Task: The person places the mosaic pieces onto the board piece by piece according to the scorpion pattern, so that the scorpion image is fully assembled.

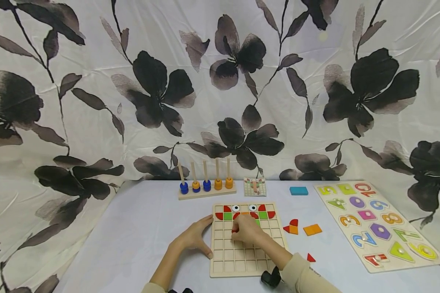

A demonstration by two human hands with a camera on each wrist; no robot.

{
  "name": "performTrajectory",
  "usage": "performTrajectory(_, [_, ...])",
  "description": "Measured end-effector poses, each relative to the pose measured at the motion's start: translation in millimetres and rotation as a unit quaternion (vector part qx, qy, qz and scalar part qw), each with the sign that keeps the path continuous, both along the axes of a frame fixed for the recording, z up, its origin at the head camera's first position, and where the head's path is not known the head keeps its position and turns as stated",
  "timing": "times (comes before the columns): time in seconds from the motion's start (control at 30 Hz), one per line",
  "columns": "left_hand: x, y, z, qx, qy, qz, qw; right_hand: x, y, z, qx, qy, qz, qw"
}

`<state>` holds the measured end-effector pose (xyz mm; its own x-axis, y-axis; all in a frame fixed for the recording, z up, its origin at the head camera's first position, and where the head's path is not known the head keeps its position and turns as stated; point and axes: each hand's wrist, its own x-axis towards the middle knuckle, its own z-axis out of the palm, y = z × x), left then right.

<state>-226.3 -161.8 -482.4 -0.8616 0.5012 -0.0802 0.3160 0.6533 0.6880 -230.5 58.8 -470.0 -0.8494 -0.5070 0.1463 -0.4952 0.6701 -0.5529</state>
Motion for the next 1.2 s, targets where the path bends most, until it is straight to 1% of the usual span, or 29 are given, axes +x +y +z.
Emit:
performTrajectory(0.07, [-0.3, 0.1, -0.8, 0.001, -0.001, 0.001, 1.0, 0.9, 0, 0.6, 0.008, 0.01, 0.0, 0.9999])
performTrajectory(0.17, [-0.5, 0.6, -1.2, 0.0, -0.001, 0.002, 1.0, 3.7, -4, 1.1, 0.047, 0.052, 0.003, 0.9976])
performTrajectory(0.27, [-0.5, 0.9, -0.4, 0.001, 0.001, 0.003, 1.0, 7.4, -9, 2.6, 0.104, 0.092, -0.006, 0.9903])
performTrajectory(0.37, [-0.6, 1.1, 0.1, 0.0, 0.002, 0.003, 1.0, 10.4, -12, 4.3, 0.138, 0.106, -0.017, 0.9847])
performTrajectory(0.43, [-0.4, 1.2, 0.7, 0.001, 0.001, 0.003, 1.0, 11.3, -11, 4.5, 0.138, 0.114, -0.014, 0.9836])
performTrajectory(0.6, [0.1, 1.7, 1.8, 0.003, -0.003, 0.005, 1.0, 8.1, -7, 1.6, 0.114, 0.117, 0.012, 0.9865])
performTrajectory(0.77, [0.5, 1.8, 1.1, 0.0, -0.004, 0.004, 1.0, 2.7, -4, 2.8, 0.111, 0.075, 0.036, 0.9903])
performTrajectory(0.87, [0.7, 1.6, 0.7, 0.002, -0.001, 0.002, 1.0, 0.9, -3, 5.9, 0.118, 0.049, 0.044, 0.9908])
performTrajectory(0.93, [0.7, 1.5, 0.4, 0.003, 0.002, 0.0, 1.0, 0.8, -4, 7.9, 0.125, 0.044, 0.045, 0.9902])
performTrajectory(1.07, [0.7, 1.1, 0.5, 0.005, 0.004, 0.001, 1.0, 3.4, -6, 8.8, 0.133, 0.071, 0.042, 0.9877])
performTrajectory(1.2, [0.4, 0.9, 0.5, 0.005, 0.003, 0.002, 1.0, 8.1, -8, 8.8, 0.137, 0.099, 0.025, 0.9854])
